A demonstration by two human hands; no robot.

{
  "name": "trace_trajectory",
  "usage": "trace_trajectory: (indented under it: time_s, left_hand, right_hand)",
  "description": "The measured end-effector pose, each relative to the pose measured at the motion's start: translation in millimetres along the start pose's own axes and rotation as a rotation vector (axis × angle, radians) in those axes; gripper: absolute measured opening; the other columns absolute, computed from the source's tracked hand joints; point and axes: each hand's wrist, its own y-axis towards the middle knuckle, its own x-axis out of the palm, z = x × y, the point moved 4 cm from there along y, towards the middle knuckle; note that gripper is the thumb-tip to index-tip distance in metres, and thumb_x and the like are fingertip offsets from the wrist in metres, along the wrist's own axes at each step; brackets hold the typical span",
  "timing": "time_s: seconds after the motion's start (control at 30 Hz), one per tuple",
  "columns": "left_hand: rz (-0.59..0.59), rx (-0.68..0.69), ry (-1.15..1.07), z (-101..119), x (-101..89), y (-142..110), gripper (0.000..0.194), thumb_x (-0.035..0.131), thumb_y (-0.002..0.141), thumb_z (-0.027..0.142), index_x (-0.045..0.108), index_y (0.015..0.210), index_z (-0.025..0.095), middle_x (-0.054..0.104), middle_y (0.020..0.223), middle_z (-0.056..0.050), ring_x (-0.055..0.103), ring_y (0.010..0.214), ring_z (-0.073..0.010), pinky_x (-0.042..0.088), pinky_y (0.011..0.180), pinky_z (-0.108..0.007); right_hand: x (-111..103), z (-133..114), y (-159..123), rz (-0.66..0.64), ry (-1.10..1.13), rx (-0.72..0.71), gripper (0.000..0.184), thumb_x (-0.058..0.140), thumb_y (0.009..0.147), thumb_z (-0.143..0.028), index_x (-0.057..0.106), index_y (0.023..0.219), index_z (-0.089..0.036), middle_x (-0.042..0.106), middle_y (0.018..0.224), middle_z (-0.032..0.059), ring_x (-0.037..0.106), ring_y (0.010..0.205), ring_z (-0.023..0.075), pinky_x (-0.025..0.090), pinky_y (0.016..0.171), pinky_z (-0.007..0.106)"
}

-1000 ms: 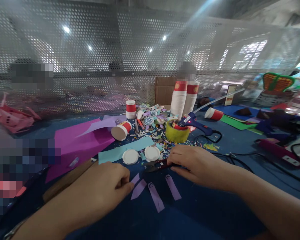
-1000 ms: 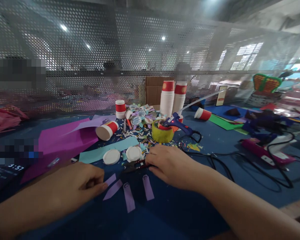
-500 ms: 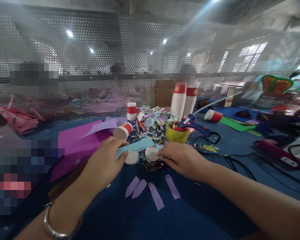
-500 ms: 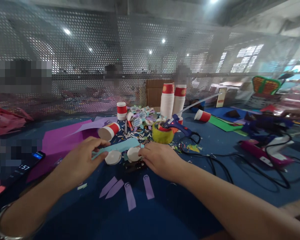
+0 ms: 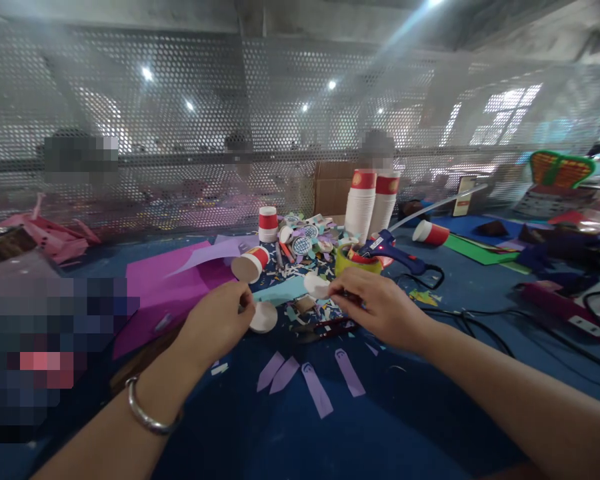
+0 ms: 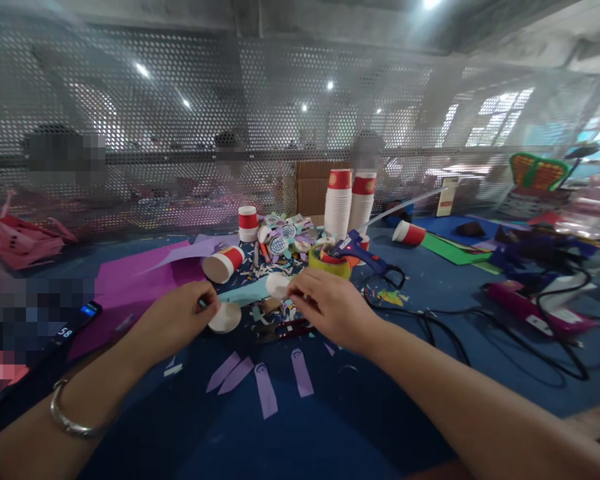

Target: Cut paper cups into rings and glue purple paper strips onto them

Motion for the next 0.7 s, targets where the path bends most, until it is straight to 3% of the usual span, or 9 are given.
trace_trajectory:
  time_s: [0.1,0.2,0.27,0.37,0.57,0.7]
  left_hand:
    - [0.075,-0.032,-0.086,-4.1,-8.0,1.3,0.015,0.045,0.086,0.032,0.054,0.079,0.021,0.063,0.070,-0.001,0.058,0.063,-0.0204,0.036,0.056,-0.031]
    - [0.104,-0.059,-0.327,-4.3,-6.7,1.9,0.012,0.051,0.083,0.033,0.051,0.079,0.022,0.060,0.069,0.002,0.058,0.061,-0.0178,0.040,0.055,-0.029]
    - [0.062,-0.090,-0.564,-0.4,0.7,0.8,0.013,0.055,0.081,0.033,0.050,0.084,0.021,0.061,0.074,0.002,0.060,0.062,-0.0166,0.045,0.054,-0.029]
    - [-0.029,-0.137,-0.810,11.2,12.8,-4.1,0.027,0.060,0.079,0.032,0.050,0.102,0.020,0.061,0.098,-0.003,0.063,0.065,-0.0149,0.053,0.057,-0.031]
    - [-0.188,-0.141,-1.032,35.9,20.0,-15.7,0.037,0.060,0.081,0.028,0.051,0.116,0.019,0.058,0.103,-0.005,0.066,0.081,-0.0170,0.058,0.073,-0.034]
    - [-0.206,-0.146,-1.050,39.2,18.8,-17.6,0.037,0.060,0.080,0.025,0.053,0.115,0.019,0.060,0.102,-0.005,0.064,0.082,-0.0165,0.058,0.074,-0.034]
  right_hand:
    - [-8.9,0.7,-1.7,0.075,0.023,0.026,0.012,0.050,0.094,-0.015,0.061,0.093,-0.018,0.061,0.087,0.0040,0.057,0.081,0.0162,0.045,0.073,0.029]
    - [-10.8,-4.3,-3.6,0.094,0.045,-0.005,0.012,0.049,0.094,-0.013,0.060,0.093,-0.018,0.060,0.088,0.0047,0.057,0.083,0.0164,0.046,0.075,0.030]
    - [-8.3,-10.4,-4.9,0.077,0.071,-0.053,0.013,0.048,0.094,-0.012,0.059,0.095,-0.018,0.060,0.091,0.0053,0.057,0.086,0.0164,0.047,0.078,0.030]
    - [-2.2,-19.3,-7.5,0.032,0.081,-0.126,0.014,0.048,0.095,-0.013,0.059,0.099,-0.018,0.059,0.098,0.0065,0.058,0.089,0.0162,0.048,0.079,0.030]
    - [5.4,-25.0,-11.5,-0.039,-0.031,-0.174,0.018,0.046,0.095,-0.016,0.061,0.104,-0.019,0.058,0.108,0.0092,0.058,0.089,0.0173,0.051,0.075,0.031]
    - [5.9,-26.3,-12.3,-0.064,-0.057,-0.173,0.018,0.045,0.096,-0.017,0.061,0.105,-0.019,0.057,0.110,0.0102,0.058,0.090,0.0185,0.051,0.074,0.033]
